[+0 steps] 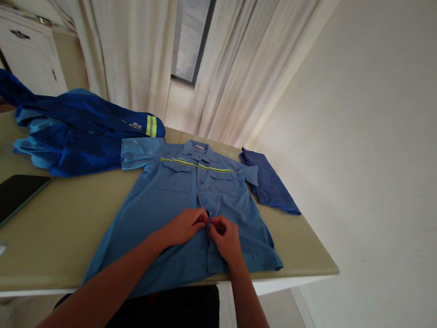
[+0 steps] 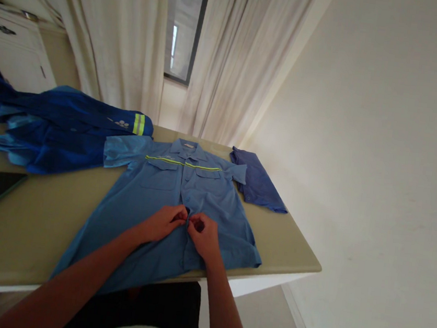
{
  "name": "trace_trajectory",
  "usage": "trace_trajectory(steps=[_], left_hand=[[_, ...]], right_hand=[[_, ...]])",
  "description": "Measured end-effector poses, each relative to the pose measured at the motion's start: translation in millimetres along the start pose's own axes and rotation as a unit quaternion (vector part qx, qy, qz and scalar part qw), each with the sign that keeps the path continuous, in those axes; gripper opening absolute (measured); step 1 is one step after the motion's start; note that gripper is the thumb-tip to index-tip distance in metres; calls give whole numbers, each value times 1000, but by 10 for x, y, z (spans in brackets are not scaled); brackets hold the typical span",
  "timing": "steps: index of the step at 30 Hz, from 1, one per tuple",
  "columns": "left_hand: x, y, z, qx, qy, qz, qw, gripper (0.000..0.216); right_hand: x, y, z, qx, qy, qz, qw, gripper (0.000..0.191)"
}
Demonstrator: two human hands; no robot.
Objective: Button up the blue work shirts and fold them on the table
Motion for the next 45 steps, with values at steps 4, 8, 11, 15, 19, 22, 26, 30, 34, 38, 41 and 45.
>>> trace_trajectory(steps=[4, 8, 11, 15, 19, 22, 26, 30, 34, 38, 41, 45], left_hand=[[35, -1, 1, -29, 41, -13, 999, 11], [104, 4, 16, -47, 65, -33, 996, 23], [188, 0, 27, -32, 69, -78, 994, 21], [242, 1, 23, -8, 83, -123, 989, 20], [219, 21, 7, -4, 102, -166, 981, 21], [208, 30, -2, 6, 116, -180, 977, 21], [199, 36, -6, 17, 119, -192, 974, 20], [195, 52, -10, 9, 113, -181, 977, 21], [225, 50, -2, -4, 117, -166, 979, 26], [237, 56, 0, -17, 134, -158, 978, 24], [175, 81, -10, -13, 128, -169, 977, 24], [131, 96, -25, 14, 144, -184, 972, 27]], right_hand=[[74, -1, -34, -9, 25, -49, 998, 10], [102, -37, -55, 10, 42, -69, 997, 6], [96, -49, -53, 9, 41, -77, 996, 4], [115, -58, -55, 13, 49, -85, 995, 2], [144, -61, -72, 11, 60, -102, 993, 6], [155, -73, -84, 15, 64, -111, 992, 7], [184, -85, -84, 22, 77, -120, 990, 6], [210, -80, -79, 28, 88, -115, 989, 9], [219, -93, -110, 37, 105, -142, 984, 11], [242, -110, -175, 31, 156, -185, 970, 12], [251, -90, -201, 5, 176, -185, 967, 11], [273, -65, -205, -8, 180, -176, 968, 11]])
Point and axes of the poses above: each hand's wrist, its own z-axis towards the middle knuckle, its own y-axis out of the back of the hand, x = y × z, the point moved 5 cm from there along z, towards the middle knuckle, and after that the axes turned 1 degree about -y, right-handed, at the moved point
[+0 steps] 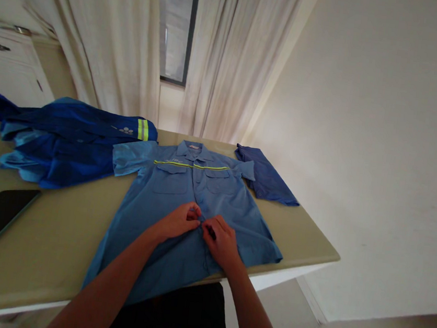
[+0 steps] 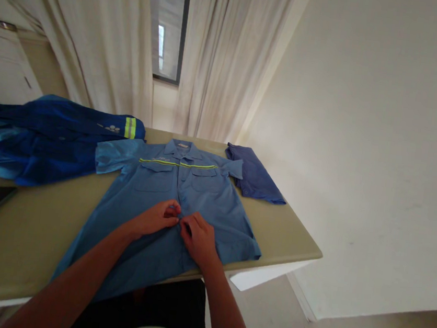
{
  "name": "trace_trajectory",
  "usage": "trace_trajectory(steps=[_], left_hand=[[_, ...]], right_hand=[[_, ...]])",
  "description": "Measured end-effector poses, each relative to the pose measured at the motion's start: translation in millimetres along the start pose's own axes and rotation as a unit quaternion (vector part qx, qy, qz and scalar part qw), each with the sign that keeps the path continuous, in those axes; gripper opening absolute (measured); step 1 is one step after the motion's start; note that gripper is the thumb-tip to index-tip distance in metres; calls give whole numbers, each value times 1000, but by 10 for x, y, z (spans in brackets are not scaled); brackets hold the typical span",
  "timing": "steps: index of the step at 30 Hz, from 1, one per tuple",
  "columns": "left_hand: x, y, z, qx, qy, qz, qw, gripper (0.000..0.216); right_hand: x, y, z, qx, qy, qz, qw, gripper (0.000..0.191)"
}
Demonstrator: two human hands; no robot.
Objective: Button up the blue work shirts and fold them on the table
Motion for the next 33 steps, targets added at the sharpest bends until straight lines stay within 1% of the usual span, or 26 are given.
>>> trace_trajectory(steps=[3, 6, 9, 11, 14, 18, 20, 22, 25, 28, 30, 33], left_hand=[[37, 2, 19, -4, 12, -13, 1000, 27], [64, -10, 53, -13, -13, -22, 1000, 25], [50, -26, 69, -14, -39, -15, 999, 23], [24, -29, 69, -14, -44, -13, 999, 24], [-10, -17, 59, -24, -38, -15, 999, 25], [8, 0, 45, -36, -2, -13, 999, 24], [5, 7, 34, -39, 3, -14, 999, 25], [-23, 5, 22, -29, -6, -17, 999, 25], [-79, -1, 4, -4, -27, -19, 999, 26], [-101, -2, -3, 5, -41, -10, 999, 29], [-92, -14, 3, 5, -46, -4, 999, 32], [-92, -41, 16, -6, -66, 9, 998, 32]], right_hand=[[38, 3, 14, 15, 8, -12, 1000, 14], [48, -6, 29, 29, -8, -16, 999, 13], [23, -4, 34, 22, -35, -18, 999, 9], [7, -2, 27, 17, -41, -20, 999, 8], [5, -7, 11, 23, -24, -29, 999, 13], [48, -23, -4, 42, 17, -45, 998, 18], [62, -15, -2, 41, 19, -31, 999, 18], [44, 11, 9, 25, -5, 5, 1000, 14], [-66, 65, 34, -21, -80, 84, 993, 10], [-195, 70, 57, -41, -147, 150, 977, 16], [-232, 55, 73, -33, -161, 172, 971, 18], [-221, 44, 85, -21, -157, 170, 973, 18]])
Point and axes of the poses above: each hand's wrist, its own z-axis towards the middle knuckle, its own y-axis out of the back of the hand, x = y × z, the point moved 5 cm from there along z, towards the middle knuckle, and after that the axes turned 1 degree about -y, right-handed, at the moved point
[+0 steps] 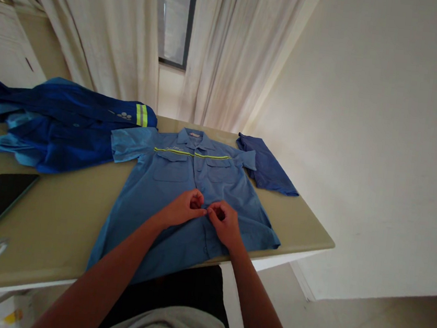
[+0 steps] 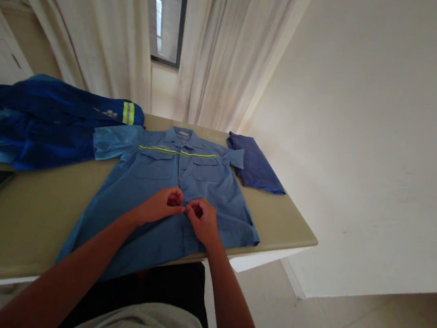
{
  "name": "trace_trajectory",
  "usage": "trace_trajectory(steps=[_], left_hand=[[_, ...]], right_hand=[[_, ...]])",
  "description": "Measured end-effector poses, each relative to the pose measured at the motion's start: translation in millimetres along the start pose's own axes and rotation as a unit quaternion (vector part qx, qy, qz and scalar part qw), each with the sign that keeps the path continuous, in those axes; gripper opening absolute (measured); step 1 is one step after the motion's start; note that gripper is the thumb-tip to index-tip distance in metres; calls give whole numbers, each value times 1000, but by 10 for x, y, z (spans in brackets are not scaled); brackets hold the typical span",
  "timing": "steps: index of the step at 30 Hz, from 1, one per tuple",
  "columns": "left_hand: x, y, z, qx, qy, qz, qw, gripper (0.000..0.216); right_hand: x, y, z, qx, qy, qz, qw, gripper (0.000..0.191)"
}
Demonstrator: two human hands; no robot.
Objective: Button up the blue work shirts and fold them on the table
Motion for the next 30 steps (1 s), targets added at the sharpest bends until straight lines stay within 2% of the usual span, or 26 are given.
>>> trace_trajectory(steps=[6, 9, 12, 15, 18, 19, 21, 23, 26, 27, 28, 30], left_hand=[[-89, -61, -13, -9, -63, 77, 995, 23], [-98, -91, -30, -9, -69, 134, 989, 17], [-95, -110, -39, -8, -72, 172, 982, 20], [-111, -85, -35, -31, -75, 207, 975, 19], [-134, -49, -30, -45, -66, 224, 971, 10], [-144, -47, -41, -42, -62, 229, 971, 11], [-175, -61, -112, -33, -61, 242, 968, 15], [-214, -94, -279, -40, -67, 260, 962, 20], [-225, -220, -684, -41, -81, 304, 948, 25], [-204, -285, -831, -24, -85, 327, 941, 31], [-171, -350, -969, -3, -90, 354, 931, 41], [-90, -436, -1185, 20, -93, 395, 914, 50]], right_hand=[[-40, -14, -10, 10, -1, 1, 1000, 20], [-135, -42, 19, 37, -31, 31, 998, 21], [-176, -62, 51, 44, -50, 39, 997, 23], [-111, -19, 59, 1, -32, 18, 999, 26], [-9, 160, -1, -92, -17, 4, 996, 30], [23, 235, -38, -104, -11, -6, 994, 31], [71, 392, -138, -73, 14, -49, 996, 30], [65, 569, -283, 7, 51, -123, 991, 35], [-95, 919, -570, 103, 88, -243, 961, 76], [-176, 1043, -667, 121, 93, -273, 950, 84], [-258, 1162, -757, 133, 96, -298, 940, 85], [-395, 1364, -906, 137, 98, -332, 928, 75]])
Point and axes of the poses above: each hand's wrist, its own z-axis towards the middle knuckle, its own y-axis out of the back of the hand, x = y × z, the point moved 5 cm from there along z, towards the middle knuckle, and after that the axes turned 1 degree about -y, right-handed, at the moved point
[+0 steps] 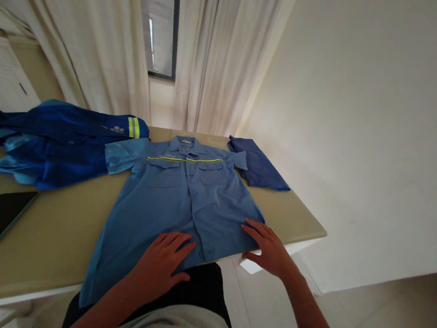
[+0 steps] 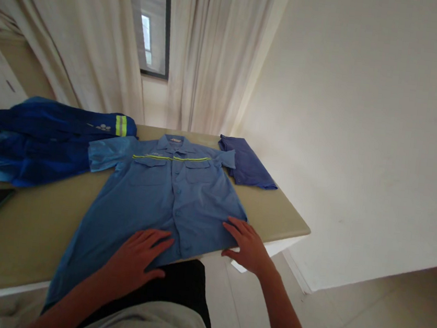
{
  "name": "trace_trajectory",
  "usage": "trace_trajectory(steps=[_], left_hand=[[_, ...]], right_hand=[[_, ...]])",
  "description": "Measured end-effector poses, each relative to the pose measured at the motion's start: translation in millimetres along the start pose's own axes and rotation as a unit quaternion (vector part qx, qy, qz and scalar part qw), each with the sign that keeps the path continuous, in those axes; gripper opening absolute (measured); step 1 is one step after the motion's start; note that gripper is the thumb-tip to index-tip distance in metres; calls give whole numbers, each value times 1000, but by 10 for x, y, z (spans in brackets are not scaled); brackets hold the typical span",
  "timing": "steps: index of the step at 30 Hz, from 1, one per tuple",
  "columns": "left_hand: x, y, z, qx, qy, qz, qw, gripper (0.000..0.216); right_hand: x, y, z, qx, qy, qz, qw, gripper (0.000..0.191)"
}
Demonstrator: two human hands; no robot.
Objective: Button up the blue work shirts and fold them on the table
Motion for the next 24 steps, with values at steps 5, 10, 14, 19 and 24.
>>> trace_trajectory(steps=[5, 10, 14, 19, 24], left_hand=[[67, -105, -203, -48, 2, -7, 999, 44], [-17, -190, -362, -27, -30, 0, 999, 46], [-198, -27, -431, 40, -44, 1, 998, 35], [-98, 420, 9, 40, -16, 50, 998, 44], [286, 392, 650, 51, -78, 144, 985, 69]], right_hand=[[-43, 94, -235, -19, 11, -3, 1000, 47], [137, 195, -318, -36, -3, 50, 998, 47], [138, 188, -413, -1, 5, 21, 1000, 61], [181, 313, -223, 63, 11, 84, 994, 74], [292, 466, 667, -5, 31, 81, 996, 54]])
Point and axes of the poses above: each hand's wrist, its own z-axis towards the middle knuckle, its own y-axis out of the back of the hand, x = y × z, the point moved 5 cm from there along z, towards the middle knuckle, and after that the axes turned 1 degree about -y, right-handed, at the moved point
